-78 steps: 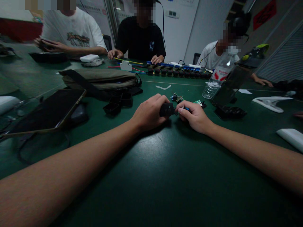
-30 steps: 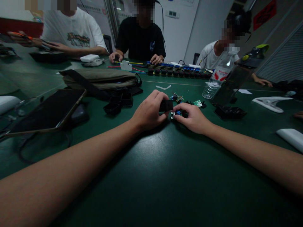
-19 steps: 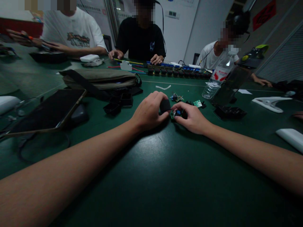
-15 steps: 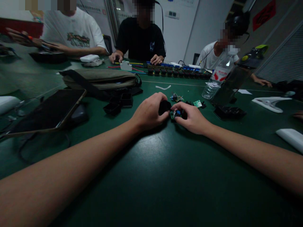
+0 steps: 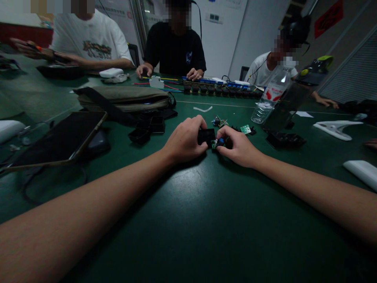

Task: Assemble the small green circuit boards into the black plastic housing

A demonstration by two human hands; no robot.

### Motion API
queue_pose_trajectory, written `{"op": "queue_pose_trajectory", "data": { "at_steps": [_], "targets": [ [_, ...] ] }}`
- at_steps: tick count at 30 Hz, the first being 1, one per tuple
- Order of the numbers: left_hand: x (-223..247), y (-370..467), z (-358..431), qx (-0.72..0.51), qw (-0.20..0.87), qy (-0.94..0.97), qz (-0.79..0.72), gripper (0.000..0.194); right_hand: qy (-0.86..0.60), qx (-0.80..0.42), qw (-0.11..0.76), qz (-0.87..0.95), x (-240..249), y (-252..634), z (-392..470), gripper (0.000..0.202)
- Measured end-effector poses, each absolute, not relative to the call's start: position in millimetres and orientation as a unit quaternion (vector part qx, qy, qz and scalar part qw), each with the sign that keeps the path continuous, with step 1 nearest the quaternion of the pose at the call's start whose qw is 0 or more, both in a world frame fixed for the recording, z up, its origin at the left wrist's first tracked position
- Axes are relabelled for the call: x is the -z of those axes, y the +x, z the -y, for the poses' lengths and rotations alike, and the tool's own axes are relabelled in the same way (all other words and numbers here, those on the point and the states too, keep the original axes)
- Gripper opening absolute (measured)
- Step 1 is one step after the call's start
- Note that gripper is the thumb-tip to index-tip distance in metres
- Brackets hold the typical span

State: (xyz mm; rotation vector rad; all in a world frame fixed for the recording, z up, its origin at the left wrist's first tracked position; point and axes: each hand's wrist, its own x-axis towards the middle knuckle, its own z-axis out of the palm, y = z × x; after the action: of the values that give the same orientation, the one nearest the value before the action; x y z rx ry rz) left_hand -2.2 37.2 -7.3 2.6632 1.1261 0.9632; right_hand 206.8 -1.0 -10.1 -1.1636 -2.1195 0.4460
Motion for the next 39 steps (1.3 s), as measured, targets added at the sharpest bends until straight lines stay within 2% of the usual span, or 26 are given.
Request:
{"op": "queue_pose_trajectory", "data": {
  "at_steps": [13, 25, 39],
  "targets": [
    [8.7, -1.8, -39.9, -0.28, 0.033, 0.891, -0.357, 0.037, -0.441, -0.18, 0.327, 0.816, 9.8, 206.7, 0.6, 0.018],
    [6.1, 0.3, -36.4, -0.25, 0.032, 0.861, -0.441, 0.035, -0.448, -0.173, 0.319, 0.817, 9.3, 206.7, 1.0, 0.019],
    [8.3, 0.4, -39.1, -0.246, 0.031, 0.866, -0.434, 0.033, -0.455, -0.17, 0.311, 0.817, 9.0, 207.4, 2.0, 0.025]
  ]
}}
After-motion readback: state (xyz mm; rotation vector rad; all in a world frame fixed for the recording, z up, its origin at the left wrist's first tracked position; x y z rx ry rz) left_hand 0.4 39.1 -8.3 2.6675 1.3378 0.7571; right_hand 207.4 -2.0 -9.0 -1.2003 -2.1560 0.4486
